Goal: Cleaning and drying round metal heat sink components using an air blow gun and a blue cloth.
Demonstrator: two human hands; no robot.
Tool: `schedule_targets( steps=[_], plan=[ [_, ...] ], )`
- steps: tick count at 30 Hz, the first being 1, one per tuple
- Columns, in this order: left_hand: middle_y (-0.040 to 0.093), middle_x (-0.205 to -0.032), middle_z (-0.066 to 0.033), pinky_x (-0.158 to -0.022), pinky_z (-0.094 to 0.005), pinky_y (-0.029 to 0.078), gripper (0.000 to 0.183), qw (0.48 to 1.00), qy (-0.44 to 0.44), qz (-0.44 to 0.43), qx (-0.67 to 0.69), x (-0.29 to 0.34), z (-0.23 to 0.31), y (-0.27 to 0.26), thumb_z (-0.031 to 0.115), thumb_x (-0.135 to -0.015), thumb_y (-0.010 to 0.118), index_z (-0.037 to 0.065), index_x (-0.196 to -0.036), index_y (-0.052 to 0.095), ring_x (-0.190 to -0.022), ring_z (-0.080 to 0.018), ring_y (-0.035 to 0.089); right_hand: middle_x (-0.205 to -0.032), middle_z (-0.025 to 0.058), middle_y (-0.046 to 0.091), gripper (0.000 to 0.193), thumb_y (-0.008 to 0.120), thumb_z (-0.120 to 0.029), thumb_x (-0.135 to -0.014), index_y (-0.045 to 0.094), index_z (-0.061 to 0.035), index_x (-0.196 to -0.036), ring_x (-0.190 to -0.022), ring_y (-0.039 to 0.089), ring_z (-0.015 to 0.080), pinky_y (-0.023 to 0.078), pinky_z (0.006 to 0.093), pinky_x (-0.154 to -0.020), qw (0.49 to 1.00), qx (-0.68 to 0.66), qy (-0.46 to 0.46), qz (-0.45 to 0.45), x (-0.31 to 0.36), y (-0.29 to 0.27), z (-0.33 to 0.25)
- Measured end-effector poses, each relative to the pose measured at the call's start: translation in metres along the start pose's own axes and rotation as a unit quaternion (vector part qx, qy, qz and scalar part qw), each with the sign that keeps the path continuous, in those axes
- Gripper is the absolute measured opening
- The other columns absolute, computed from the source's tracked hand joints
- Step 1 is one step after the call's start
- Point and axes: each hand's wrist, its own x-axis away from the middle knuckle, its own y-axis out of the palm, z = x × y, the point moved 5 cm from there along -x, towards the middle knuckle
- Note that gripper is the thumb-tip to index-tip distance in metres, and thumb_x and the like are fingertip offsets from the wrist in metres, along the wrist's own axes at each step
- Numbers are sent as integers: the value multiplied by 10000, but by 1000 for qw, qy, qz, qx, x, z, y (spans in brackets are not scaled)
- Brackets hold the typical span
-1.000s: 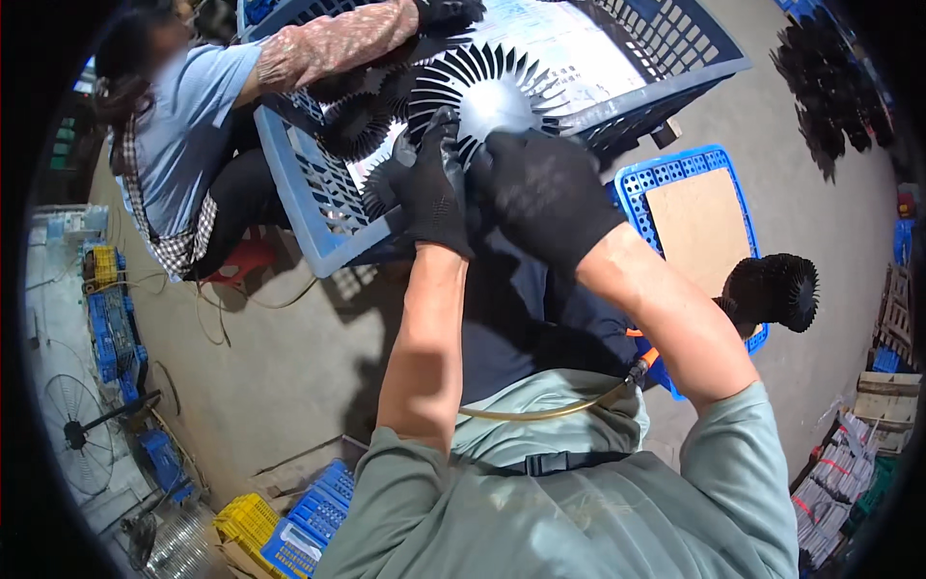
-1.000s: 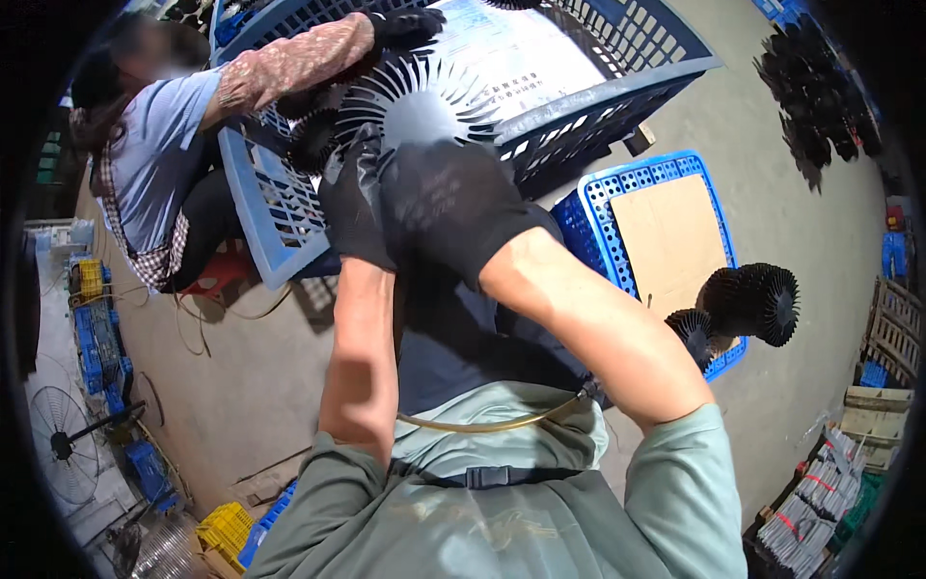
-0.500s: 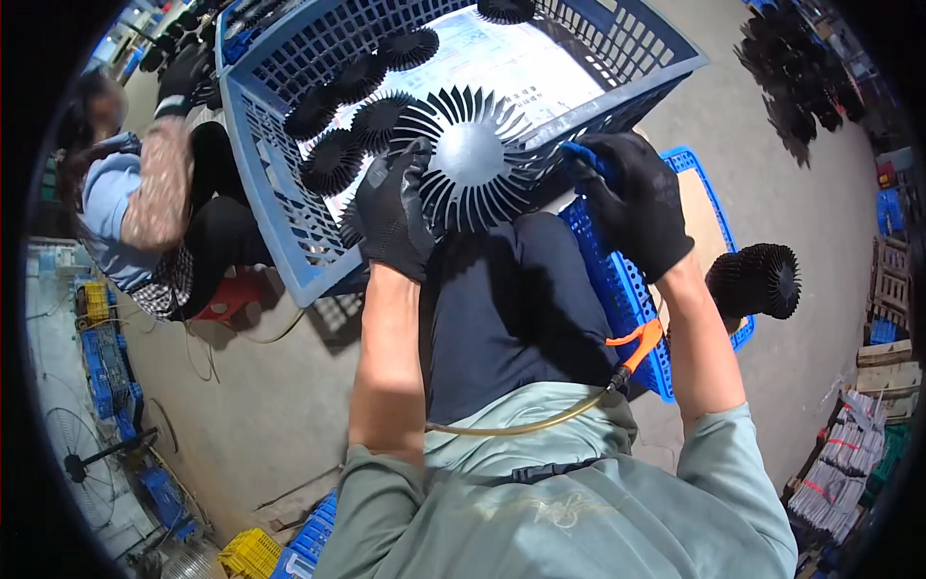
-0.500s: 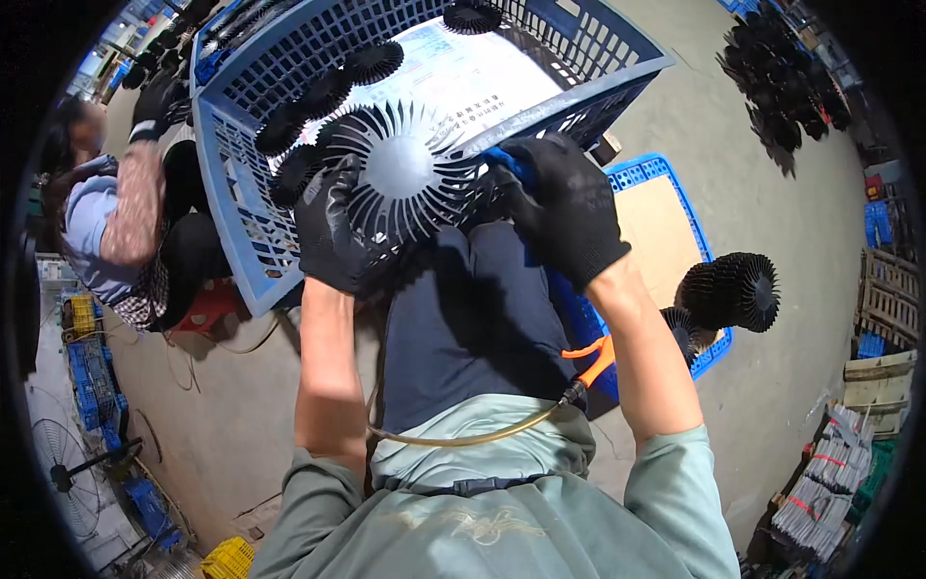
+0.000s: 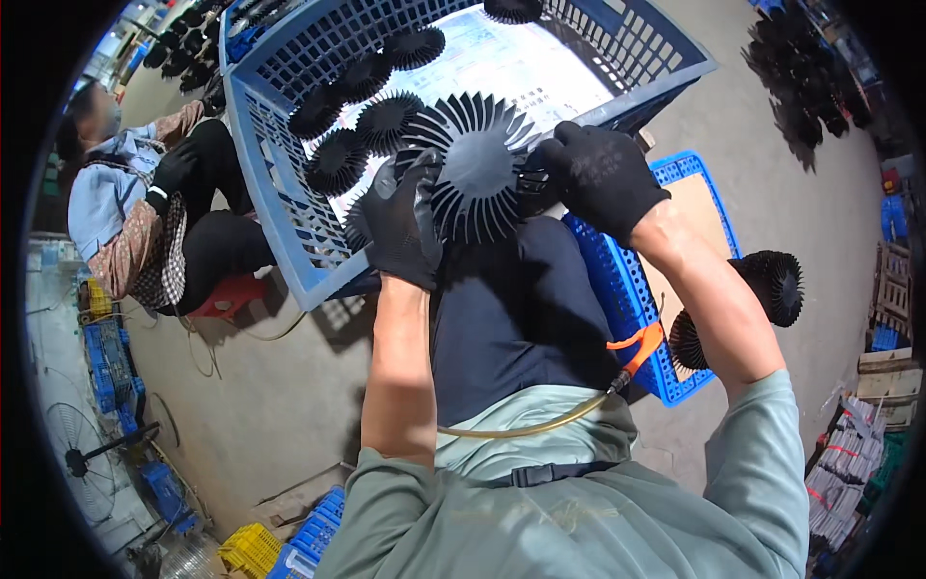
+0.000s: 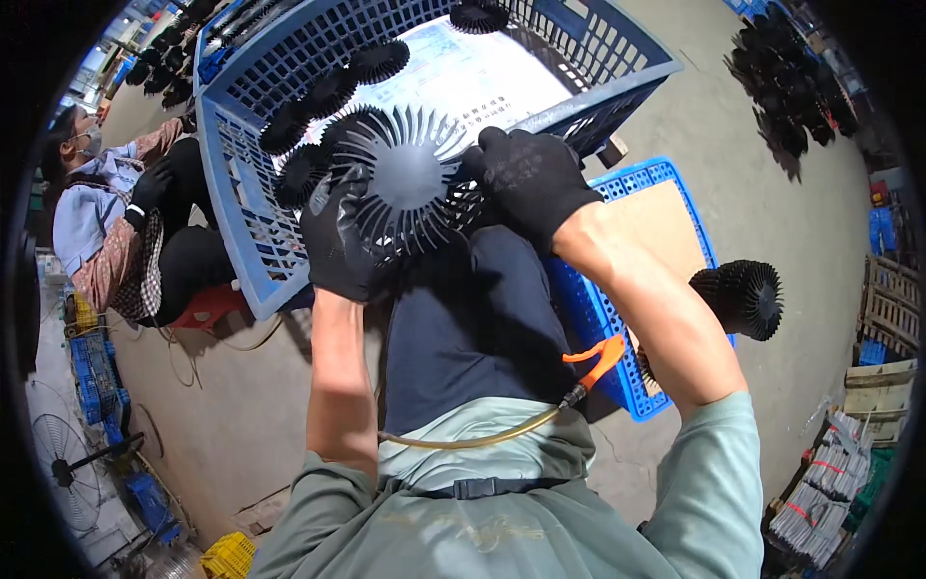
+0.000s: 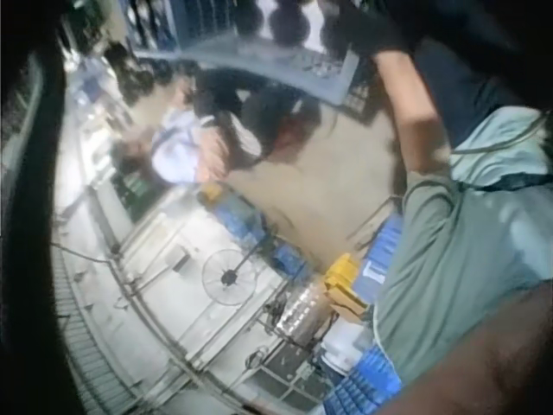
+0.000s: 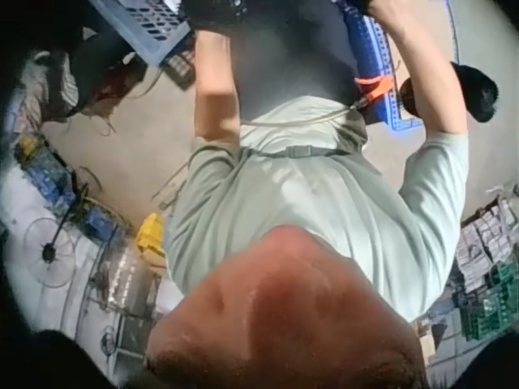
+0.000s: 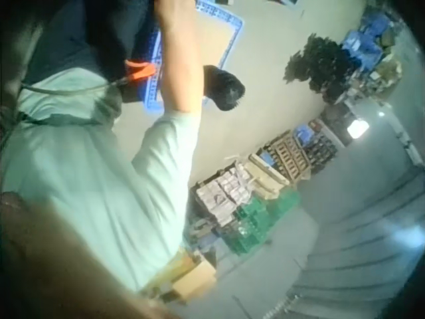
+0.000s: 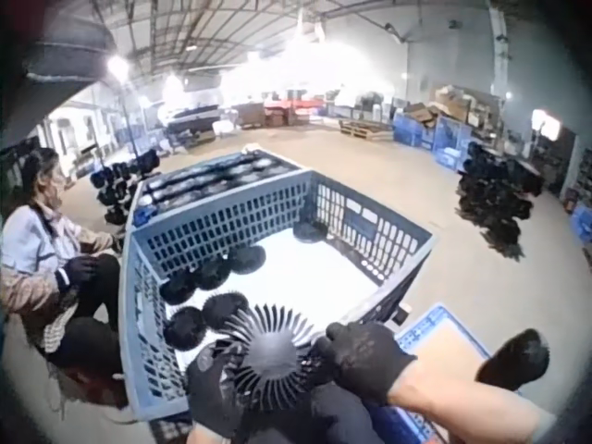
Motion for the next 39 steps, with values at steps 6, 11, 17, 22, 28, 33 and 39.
schedule_targets(
  steps=[6, 11, 17, 22, 28, 33, 39],
  plan=[
    [648, -953, -78, -808, -270, 478, 212, 998, -31, -34, -35, 1, 14, 4, 106, -911, 505, -29, -1019, 628, -877, -138, 599, -841, 133, 599, 197, 664, -121, -744, 635, -78, -934, -773, 644, 309, 520, 394, -634, 999, -6, 23, 26, -15, -7, -23],
    [647, -948, -79, -794, -275, 488, 216, 993, 65, -41, -85, 10, 19, 3, 111, -903, 509, -31, -1008, 633, -864, -152, 616, -835, 121, 603, 199, 667, -117, -733, 640, -82, -926, -762, 647, 300, 521, 391, -634, 1000, -3, 13, 19, -13, -4, -19],
    [653, -948, -83, -776, -286, 507, 220, 998, 44, -27, -23, 7, 21, 6, 109, -873, 541, -37, -1009, 632, -853, -166, 626, -862, 109, 606, 219, 676, -105, -721, 642, -79, -936, -774, 646, 299, 524, 386, -637, 1000, 18, -19, 6, 1, -6, -12],
    [685, -887, -81, -738, -240, 488, 218, 997, -57, -5, 41, -2, 15, 5, 31, -844, 539, -42, -1014, 654, -840, -136, 647, -880, 104, 614, 249, 674, -85, -710, 654, -79, -958, -784, 645, 285, 525, 382, -636, 999, -10, -29, 36, -12, -6, -21],
    [672, -939, -120, -773, -286, 500, 245, 968, 169, -44, -179, 9, 37, 2, 103, -813, 608, -51, -1001, 640, -857, -181, 641, -916, 98, 619, 273, 671, -89, -706, 662, -91, -979, -788, 644, 265, 524, 373, -638, 994, 79, -66, -26, -2, 2, -7],
    [668, -942, -143, -781, -333, 518, 310, 998, -2, -27, -53, -6, 13, -2, 134, -779, 657, -66, -1013, 628, -879, -232, 644, -911, 92, 621, 277, 663, -98, -716, 668, -106, -994, -786, 642, 262, 524, 369, -653, 997, 40, -67, 22, -10, -12, -25],
    [682, -897, -66, -706, -236, 477, 176, 998, 68, 4, -1, -6, 20, 9, 33, -857, 543, -36, -977, 652, -773, -114, 620, -913, 97, 628, 299, 659, -100, -719, 666, -109, -1018, -800, 640, 292, 523, 375, -668, 999, 16, -36, -15, -9, -5, -6]
  ],
)
